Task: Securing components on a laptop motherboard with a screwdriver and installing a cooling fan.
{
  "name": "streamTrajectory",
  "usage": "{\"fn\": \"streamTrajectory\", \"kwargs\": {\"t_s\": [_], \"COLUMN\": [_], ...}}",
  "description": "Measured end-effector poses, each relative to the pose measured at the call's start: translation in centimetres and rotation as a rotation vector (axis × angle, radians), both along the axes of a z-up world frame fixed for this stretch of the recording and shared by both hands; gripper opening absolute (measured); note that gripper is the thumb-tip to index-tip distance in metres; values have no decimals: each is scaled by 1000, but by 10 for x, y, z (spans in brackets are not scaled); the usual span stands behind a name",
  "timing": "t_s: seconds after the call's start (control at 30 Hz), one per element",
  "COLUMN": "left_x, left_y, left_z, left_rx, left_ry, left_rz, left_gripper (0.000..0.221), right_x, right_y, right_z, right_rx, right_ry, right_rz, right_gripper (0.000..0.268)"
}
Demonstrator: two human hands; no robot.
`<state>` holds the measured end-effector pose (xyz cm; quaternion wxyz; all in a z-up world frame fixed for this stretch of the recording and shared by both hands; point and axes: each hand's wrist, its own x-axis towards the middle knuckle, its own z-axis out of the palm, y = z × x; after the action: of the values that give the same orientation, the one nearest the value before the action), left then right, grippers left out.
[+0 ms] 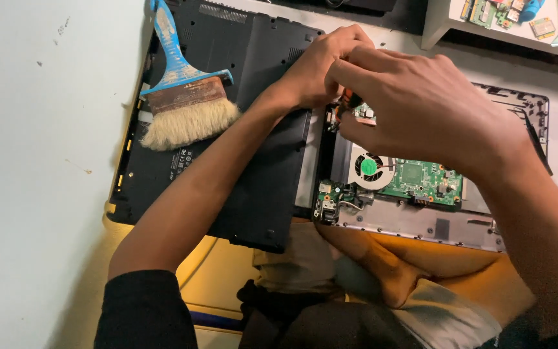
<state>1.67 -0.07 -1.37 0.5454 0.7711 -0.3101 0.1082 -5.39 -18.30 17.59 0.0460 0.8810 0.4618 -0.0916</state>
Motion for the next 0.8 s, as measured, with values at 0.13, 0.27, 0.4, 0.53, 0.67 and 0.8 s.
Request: {"fn": "streamTrajectory", "kwargs": {"t_s": [0.13,0.27,0.4,0.53,0.67,0.8], "left_x": [-2,-4,-4,-2,2,-7], "left_y": [-1,-1,1,3,1,3], "left_z": [6,8,5,4,0,8], "left_rx": [4,10,-61,-31,10,-60], "left_ry": [4,28,89,39,5,65], "left_rz": [-19,12,-11,-4,-10,-26], "left_gripper": [19,20,34,33,24,27], "right_x": [3,6,10,13,12,14], "right_y": [-3,-1,-9,-7,-5,-9], "right_z": [-6,-4,-14,-15,-10,-9], "right_rx": [-101,-27,-99,68,0,58], "right_ry": [-164,-21,-214,-79,-13,39], "right_rz": [-90,-47,-68,74,-13,27], "right_gripper": [51,37,51,31,35,36]}}
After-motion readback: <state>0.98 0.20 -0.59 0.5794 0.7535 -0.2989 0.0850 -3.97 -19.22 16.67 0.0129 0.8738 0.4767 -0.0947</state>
